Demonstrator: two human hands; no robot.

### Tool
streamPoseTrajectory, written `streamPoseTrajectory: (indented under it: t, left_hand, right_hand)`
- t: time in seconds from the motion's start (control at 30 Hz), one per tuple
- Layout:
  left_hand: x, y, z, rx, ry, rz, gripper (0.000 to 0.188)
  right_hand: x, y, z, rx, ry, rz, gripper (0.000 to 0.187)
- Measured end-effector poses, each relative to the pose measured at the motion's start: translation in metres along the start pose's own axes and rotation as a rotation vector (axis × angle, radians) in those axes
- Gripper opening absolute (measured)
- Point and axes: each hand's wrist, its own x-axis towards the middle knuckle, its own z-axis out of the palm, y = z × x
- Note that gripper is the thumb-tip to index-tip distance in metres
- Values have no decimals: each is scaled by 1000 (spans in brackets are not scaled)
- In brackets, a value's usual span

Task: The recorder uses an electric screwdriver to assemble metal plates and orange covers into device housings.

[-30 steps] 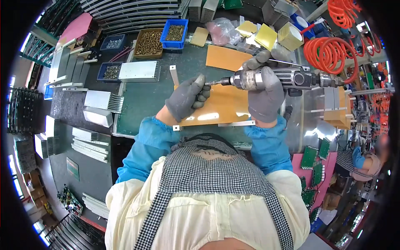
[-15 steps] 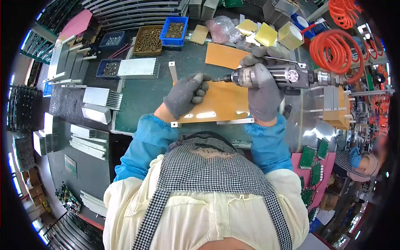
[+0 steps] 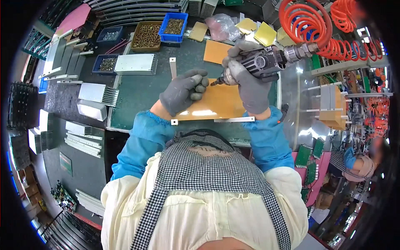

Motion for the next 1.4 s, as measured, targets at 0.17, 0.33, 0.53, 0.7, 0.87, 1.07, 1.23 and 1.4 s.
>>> streamPoseTrajectory:
  t: [0.17,0.33,0.53,0.7,0.87,1.07,1.23,1.4]
  left_hand:
    - [1,-1,-2,-18,22,7,29]
    - [2,0,-6,-41,-111,-1,22]
    - [-1,-1,3,20,-8,30,21]
    - [-1,1,0,49,-28,14,26]
    - [2,-3,-5,-63,-79,47,33]
    - [2,-5,-5,-56,-7,76,26]
    - [2,-3,-6,-117,-15,28,20]
    - [1,-1,-4,-29,-15,23,23]
  right_hand:
    - [1,-2,10,3,-79,-53,36]
    - [7,-3,17,-108,-152,-27,38]
    - [9,3,17,-125,-145,28,39]
    - [14,0,19,-90,-132,2,42]
    - [25,-31,16,42,-209,-11,36]
    - [27,-29,17,233,-121,-144,38]
    - [22,-16,13,249,39,-147,38]
    - [18,-16,12,242,5,-173,38]
